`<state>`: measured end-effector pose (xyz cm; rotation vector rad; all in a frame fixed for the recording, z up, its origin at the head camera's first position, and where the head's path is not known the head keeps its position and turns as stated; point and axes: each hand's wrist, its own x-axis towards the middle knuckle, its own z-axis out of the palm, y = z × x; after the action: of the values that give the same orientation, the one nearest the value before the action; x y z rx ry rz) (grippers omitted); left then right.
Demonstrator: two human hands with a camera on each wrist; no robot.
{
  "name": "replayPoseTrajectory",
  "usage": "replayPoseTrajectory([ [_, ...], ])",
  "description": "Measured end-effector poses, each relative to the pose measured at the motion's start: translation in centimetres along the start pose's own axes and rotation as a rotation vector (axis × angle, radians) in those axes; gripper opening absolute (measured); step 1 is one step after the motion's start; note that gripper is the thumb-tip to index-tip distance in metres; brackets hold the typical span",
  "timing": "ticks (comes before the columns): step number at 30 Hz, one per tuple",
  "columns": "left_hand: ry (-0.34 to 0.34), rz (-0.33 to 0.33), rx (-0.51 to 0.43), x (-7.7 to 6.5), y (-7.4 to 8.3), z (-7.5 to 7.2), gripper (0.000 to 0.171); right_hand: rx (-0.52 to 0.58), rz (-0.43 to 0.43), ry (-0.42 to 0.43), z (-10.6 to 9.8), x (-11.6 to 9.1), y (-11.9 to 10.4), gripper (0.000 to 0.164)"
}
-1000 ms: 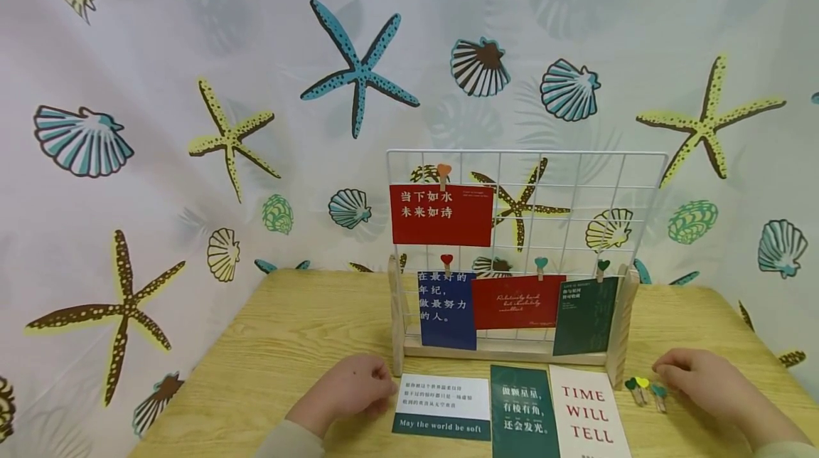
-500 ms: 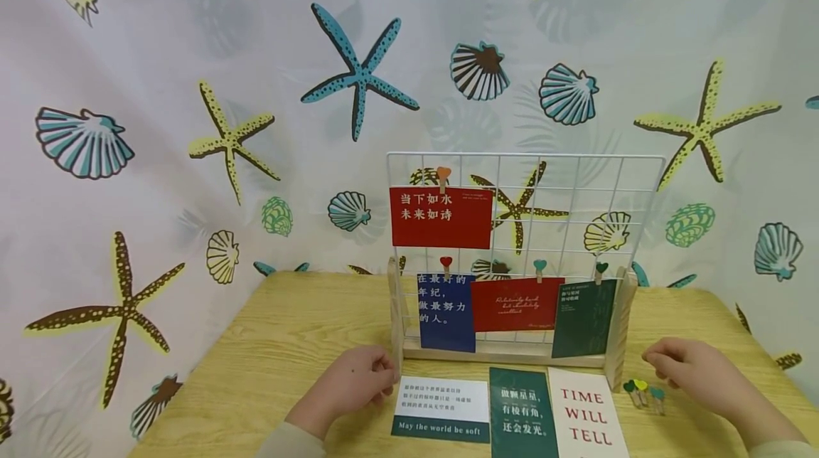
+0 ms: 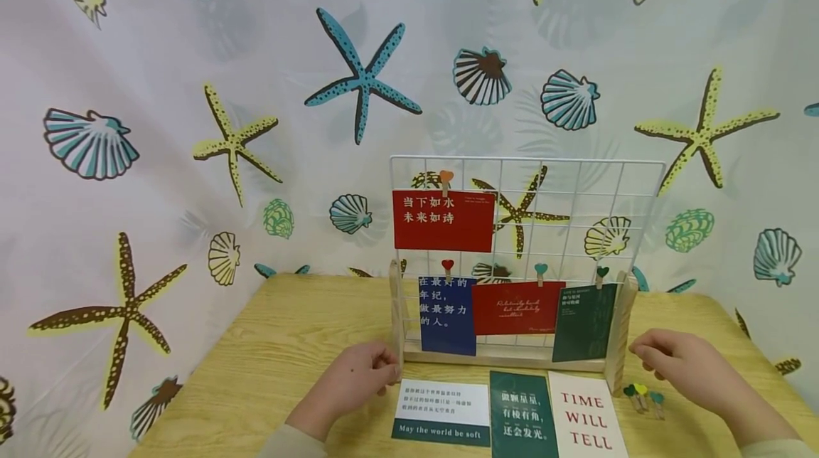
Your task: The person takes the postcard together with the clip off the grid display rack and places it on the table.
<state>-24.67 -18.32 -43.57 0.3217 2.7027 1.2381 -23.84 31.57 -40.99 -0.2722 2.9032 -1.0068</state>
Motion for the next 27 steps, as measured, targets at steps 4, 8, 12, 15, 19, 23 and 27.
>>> replayPoseTrajectory([
  [4, 0.016, 0.019, -0.009, 0.1, 0.0, 0.0, 0.009, -0.015, -0.012, 0.012, 0.1, 0.0, -0.9, 0.031],
  [8, 0.021, 0.038, -0.018, 0.2, -0.1, 0.0, 0.009, -0.025, -0.028, 0.015, 0.3, 0.1, -1.6, 0.031],
  [12, 0.026, 0.050, -0.024, 0.4, -0.2, 0.0, 0.009, -0.031, -0.043, 0.023, 0.3, 0.3, -2.1, 0.030],
  [15, 0.038, 0.053, -0.027, 0.4, -0.2, 0.0, 0.009, -0.038, -0.059, 0.029, 0.3, 0.3, -2.4, 0.030],
  [19, 0.069, 0.049, -0.021, 0.4, 0.0, 0.1, 0.011, -0.047, -0.088, 0.039, 0.4, 0.4, -3.1, 0.031],
  [23, 0.099, 0.052, -0.023, 0.3, 0.3, 0.0, 0.012, -0.054, -0.110, 0.046, 0.4, 0.7, -4.0, 0.030],
  [27, 0.121, 0.066, -0.030, 0.4, 0.4, 0.0, 0.013, -0.054, -0.150, 0.052, 0.4, 0.8, -4.8, 0.028],
])
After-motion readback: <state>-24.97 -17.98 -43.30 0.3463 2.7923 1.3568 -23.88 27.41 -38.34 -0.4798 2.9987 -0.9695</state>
